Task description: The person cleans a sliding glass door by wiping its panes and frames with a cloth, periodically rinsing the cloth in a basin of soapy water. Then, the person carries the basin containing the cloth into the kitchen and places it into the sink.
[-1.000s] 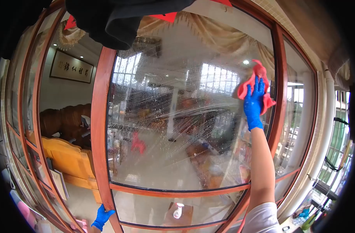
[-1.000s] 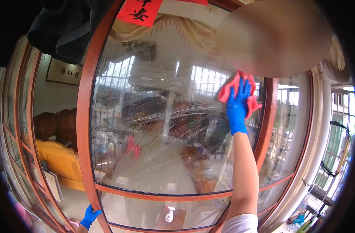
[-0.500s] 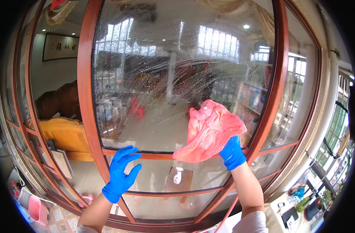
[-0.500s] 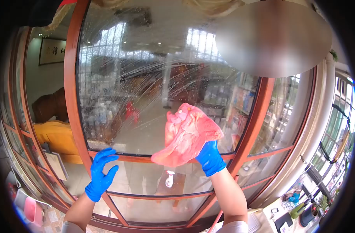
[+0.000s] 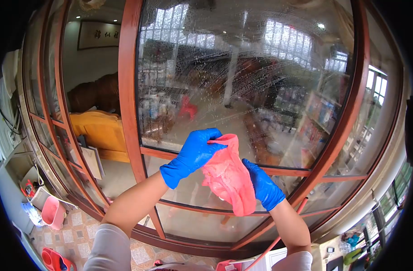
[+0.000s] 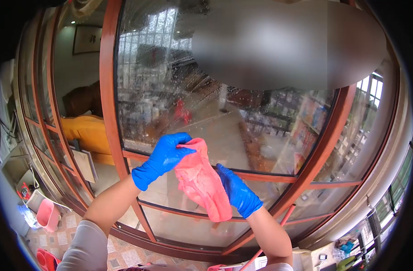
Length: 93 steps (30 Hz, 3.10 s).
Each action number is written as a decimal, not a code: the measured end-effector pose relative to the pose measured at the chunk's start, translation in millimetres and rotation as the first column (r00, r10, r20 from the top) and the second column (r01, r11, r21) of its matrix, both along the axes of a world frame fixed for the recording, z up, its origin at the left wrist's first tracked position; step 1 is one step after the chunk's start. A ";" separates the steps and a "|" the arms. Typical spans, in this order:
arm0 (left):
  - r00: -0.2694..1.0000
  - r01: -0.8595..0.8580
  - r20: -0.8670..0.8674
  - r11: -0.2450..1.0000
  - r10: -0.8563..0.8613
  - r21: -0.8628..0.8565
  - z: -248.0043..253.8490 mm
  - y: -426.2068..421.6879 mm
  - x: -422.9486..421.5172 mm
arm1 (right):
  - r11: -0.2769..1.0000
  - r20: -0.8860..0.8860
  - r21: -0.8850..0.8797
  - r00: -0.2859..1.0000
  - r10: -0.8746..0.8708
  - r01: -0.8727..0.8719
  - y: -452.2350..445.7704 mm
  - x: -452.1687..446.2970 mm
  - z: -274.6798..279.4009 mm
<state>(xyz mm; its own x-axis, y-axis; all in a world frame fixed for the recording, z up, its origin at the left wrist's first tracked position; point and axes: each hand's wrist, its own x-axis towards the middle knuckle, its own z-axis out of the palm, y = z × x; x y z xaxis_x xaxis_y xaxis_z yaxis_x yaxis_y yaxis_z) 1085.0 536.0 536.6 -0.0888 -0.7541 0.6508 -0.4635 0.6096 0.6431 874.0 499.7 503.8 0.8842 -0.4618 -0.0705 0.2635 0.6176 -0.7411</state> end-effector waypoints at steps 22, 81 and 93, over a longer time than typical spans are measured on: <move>0.660 0.588 -0.705 0.762 -0.260 0.270 21.0 4.7 -11.8 | -0.156 0.118 -0.981 0.285 -0.951 -0.114 -3.6 -53.6 -30.2; 0.598 -0.602 -0.679 0.798 0.426 -0.030 -156.2 -5.5 235.4 | -0.855 0.922 0.293 0.364 0.133 -0.429 -55.2 214.3 394.4; 0.628 -0.448 -0.701 0.894 0.338 0.030 -144.8 4.6 235.6 | -0.352 0.141 -0.933 0.975 -0.170 0.074 7.9 264.9 193.0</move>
